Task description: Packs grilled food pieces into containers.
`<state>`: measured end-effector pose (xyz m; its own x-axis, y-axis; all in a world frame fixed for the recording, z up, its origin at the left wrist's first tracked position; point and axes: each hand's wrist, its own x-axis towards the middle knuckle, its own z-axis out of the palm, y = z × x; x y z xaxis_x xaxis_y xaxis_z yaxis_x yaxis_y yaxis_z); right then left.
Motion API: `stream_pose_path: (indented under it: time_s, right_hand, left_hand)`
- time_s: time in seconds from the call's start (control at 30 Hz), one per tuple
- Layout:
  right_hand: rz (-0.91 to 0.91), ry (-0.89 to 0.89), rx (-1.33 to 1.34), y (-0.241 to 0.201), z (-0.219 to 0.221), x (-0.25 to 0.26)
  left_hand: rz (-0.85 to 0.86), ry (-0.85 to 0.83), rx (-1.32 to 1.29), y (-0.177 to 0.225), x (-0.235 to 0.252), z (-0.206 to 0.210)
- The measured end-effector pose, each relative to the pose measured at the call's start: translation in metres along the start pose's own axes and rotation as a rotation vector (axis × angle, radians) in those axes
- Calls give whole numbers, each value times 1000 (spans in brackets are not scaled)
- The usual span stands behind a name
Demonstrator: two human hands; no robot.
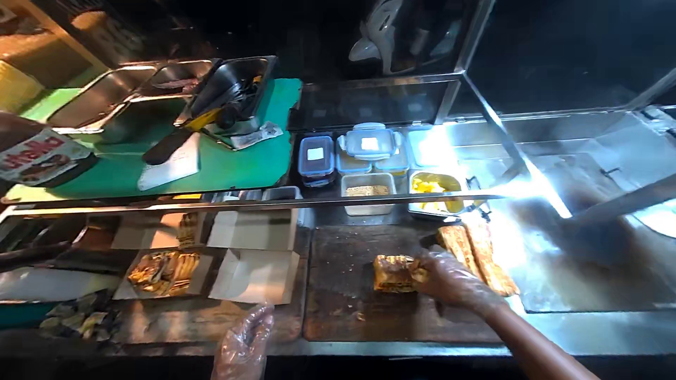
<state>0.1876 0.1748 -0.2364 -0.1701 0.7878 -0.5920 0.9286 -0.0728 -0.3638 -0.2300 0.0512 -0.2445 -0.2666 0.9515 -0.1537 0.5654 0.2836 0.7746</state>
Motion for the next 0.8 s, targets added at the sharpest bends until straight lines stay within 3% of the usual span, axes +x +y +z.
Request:
stream_pose_path:
  time_s: [0.07, 0.13, 0.27, 0.37, 0.43, 0.53, 0.67, 0.8]
  right_hand:
    - [-88, 22, 126, -20, -1, -1]
    - [-175, -16, 256, -62, 6, 5]
    - [-369, -38, 389, -214, 45, 26]
    - [-304, -36, 214, -340, 91, 69]
    - [-166, -17, 56, -394, 134, 108]
    - [-30, 38, -4, -418, 177, 139]
    - [49, 280, 80, -398, 195, 113]
    - [174, 189, 240, -392, 199, 121]
  left_hand:
    - [33, 66, 212, -20, 18, -30]
    - [73, -7, 452, -39, 45, -62]
    - [49, -320, 724, -71, 87, -94]
    - [94, -479, 732, -86, 102, -101]
    - [164, -492, 703, -102, 102, -102]
    - [220, -471, 661, -112, 101, -107]
    - [259, -448, 689, -118, 107, -109]
    - [226, -548, 681, -118, 115, -110]
